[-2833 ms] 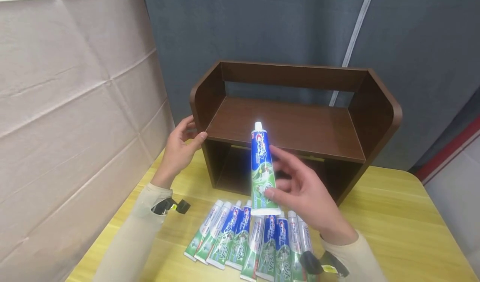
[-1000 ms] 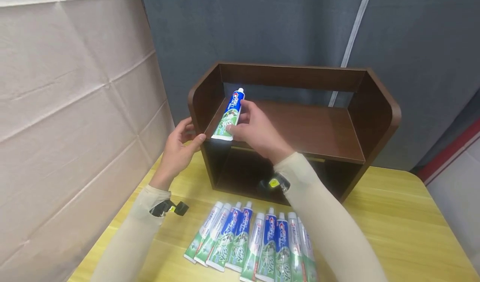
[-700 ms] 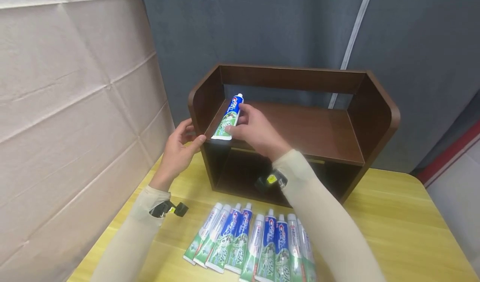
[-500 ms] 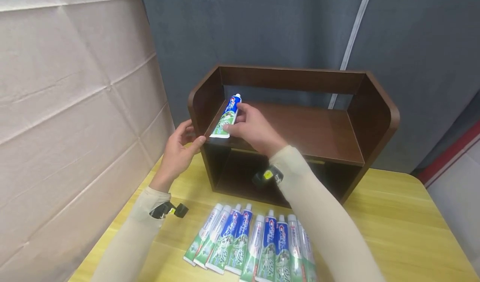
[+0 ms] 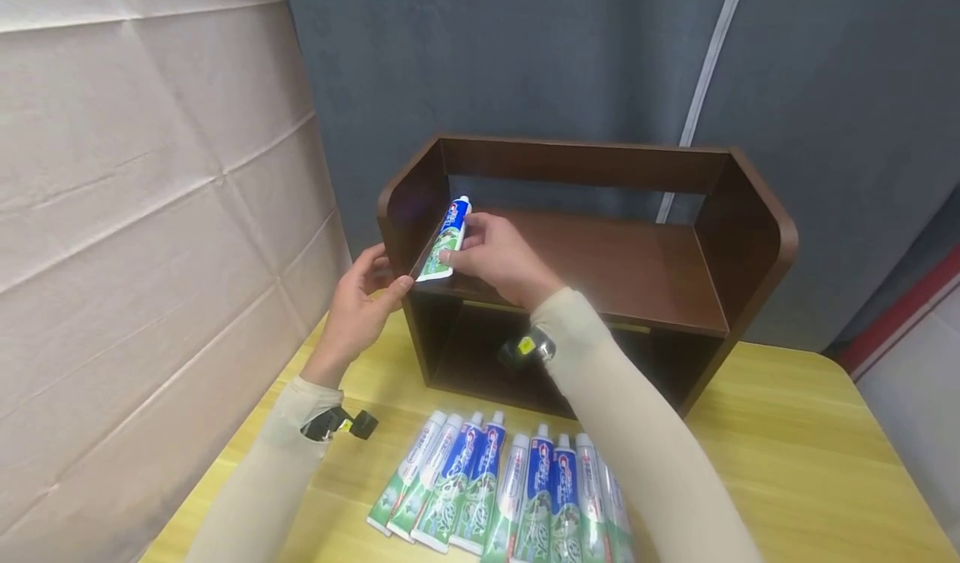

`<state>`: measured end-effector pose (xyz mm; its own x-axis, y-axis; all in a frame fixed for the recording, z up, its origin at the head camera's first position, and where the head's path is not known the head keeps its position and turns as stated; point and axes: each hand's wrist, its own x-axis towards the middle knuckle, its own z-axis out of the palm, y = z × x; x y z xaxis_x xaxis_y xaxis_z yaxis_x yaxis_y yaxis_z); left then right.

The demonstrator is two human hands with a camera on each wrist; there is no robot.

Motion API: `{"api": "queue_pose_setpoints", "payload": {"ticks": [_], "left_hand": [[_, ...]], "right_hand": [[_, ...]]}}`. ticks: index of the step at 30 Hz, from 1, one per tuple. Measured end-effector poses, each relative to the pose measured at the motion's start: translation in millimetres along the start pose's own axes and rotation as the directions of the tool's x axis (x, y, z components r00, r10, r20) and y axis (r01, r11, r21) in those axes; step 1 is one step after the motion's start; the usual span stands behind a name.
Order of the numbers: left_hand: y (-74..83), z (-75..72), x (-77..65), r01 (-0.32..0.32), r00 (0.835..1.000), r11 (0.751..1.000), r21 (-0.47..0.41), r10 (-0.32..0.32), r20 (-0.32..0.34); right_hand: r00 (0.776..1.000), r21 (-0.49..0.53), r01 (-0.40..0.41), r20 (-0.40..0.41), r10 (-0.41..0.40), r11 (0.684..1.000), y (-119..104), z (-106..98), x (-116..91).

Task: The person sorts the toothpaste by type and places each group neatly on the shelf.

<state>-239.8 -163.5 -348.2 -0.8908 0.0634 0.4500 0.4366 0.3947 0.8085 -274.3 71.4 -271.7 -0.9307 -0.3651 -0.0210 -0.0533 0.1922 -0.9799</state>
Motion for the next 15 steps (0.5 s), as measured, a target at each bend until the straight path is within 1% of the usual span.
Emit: {"api": "queue_pose_setpoints", "payload": {"ticks": [4, 6, 11, 15], "left_hand": [[-0.9, -0.9, 1.1, 0.007, 1.000, 1.000, -0.013, -0.007, 0.003], [-1.6, -1.5, 1.6, 0.005, 1.000, 1.000, -0.018, -0.005, -0.004], [-3.8, -3.0, 2.5, 0.010, 1.000, 1.000, -0.021, -0.010, -0.011], [-5.3, -2.5, 3.5, 0.003, 1.000, 1.000, -0.019, -0.004, -0.011]], "right_hand": [[0.999, -0.035, 0.008, -0.050, -0.010, 0.999, 1.0, 2.8, 1.1], [0.998, -0.059, 0.017, -0.061, -0.021, 0.998, 1.2, 4.3, 1.7], [0.998, -0.097, 0.026, -0.049, -0.030, 0.995, 0.3, 6.2, 2.6], [0.997, -0.217, 0.024, -0.065, -0.039, 0.976, 0.1, 3.6, 2.8]]}}
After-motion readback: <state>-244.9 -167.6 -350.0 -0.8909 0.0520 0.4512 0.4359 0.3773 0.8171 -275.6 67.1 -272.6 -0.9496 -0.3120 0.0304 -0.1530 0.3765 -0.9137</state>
